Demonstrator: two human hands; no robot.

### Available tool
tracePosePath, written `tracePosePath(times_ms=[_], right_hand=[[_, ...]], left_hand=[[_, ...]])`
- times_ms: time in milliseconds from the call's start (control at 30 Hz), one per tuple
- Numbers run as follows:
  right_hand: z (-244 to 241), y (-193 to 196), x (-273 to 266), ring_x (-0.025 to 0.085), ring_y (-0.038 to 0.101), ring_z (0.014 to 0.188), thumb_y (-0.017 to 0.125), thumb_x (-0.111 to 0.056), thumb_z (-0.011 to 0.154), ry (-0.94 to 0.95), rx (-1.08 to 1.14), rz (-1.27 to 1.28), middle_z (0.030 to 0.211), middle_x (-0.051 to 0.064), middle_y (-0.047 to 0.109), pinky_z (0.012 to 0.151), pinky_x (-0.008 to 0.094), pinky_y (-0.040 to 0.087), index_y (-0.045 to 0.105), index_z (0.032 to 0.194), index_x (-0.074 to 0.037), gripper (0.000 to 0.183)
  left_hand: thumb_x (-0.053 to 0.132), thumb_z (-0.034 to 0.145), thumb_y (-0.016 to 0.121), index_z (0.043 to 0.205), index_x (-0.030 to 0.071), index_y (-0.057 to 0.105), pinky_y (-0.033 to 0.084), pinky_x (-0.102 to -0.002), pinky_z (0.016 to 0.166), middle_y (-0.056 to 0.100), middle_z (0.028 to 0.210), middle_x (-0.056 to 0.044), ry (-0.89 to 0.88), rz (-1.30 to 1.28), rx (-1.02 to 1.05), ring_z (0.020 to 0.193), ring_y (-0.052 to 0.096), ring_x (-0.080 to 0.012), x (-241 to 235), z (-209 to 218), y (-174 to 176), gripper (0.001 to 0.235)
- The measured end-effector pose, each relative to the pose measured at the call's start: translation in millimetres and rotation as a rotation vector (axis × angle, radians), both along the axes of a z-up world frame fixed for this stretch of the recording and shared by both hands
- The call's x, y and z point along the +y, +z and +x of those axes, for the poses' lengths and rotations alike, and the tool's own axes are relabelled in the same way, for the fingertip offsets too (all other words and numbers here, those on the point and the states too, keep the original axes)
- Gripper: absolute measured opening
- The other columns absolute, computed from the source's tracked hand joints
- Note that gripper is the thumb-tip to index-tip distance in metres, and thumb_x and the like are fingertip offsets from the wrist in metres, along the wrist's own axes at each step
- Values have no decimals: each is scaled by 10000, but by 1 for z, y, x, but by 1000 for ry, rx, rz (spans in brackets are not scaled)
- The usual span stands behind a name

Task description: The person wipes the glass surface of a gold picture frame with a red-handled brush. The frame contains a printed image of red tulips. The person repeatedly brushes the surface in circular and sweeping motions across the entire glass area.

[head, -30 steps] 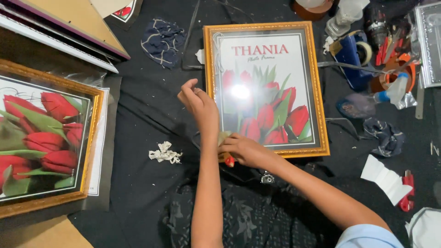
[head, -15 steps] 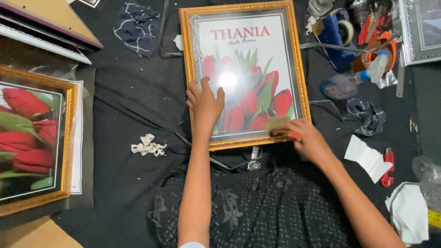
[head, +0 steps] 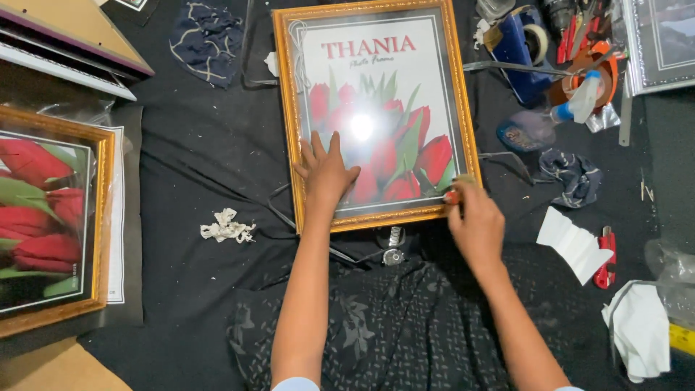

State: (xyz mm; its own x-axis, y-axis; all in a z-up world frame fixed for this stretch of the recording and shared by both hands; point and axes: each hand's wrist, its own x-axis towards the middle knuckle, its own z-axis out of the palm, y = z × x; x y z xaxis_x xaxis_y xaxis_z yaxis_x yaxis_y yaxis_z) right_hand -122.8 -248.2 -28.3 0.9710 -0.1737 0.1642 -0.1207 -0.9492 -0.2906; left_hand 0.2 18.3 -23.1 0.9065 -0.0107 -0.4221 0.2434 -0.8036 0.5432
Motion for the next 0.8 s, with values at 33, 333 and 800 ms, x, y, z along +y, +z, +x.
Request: tracePosePath(times_ms=[33,333,800], right_hand=[[-2,-4,13,266,707,1045,701,-158,862,113,-17,19,1090,-8,714,898,432,560,673,1177,-253,331],[9,32,130,331,724,867,716,-350,916,272,177,447,888,47,735,738,464,596,726,1058,-261,168],[33,46,-49,412,698,1004,642,-480,979,-337,267,215,935,125,755,903,548,516,752,1082,-197,320]], left_hand=[[280,874,791,1601,112,330,69,-787,1135,129,1662,-277,-10,30,7,1534,33,-495,-1,1,-5,877],[244,857,806,1606,129,337,74,-801,1126,113,1675,-260,-34,51,5,1544,-5,-473,1,0,-3,891],[262,831,833,1616,145,320,53,-799,1127,124,1674,-279,-70,104,4,1548,-1,-479,0,-2,2,945]])
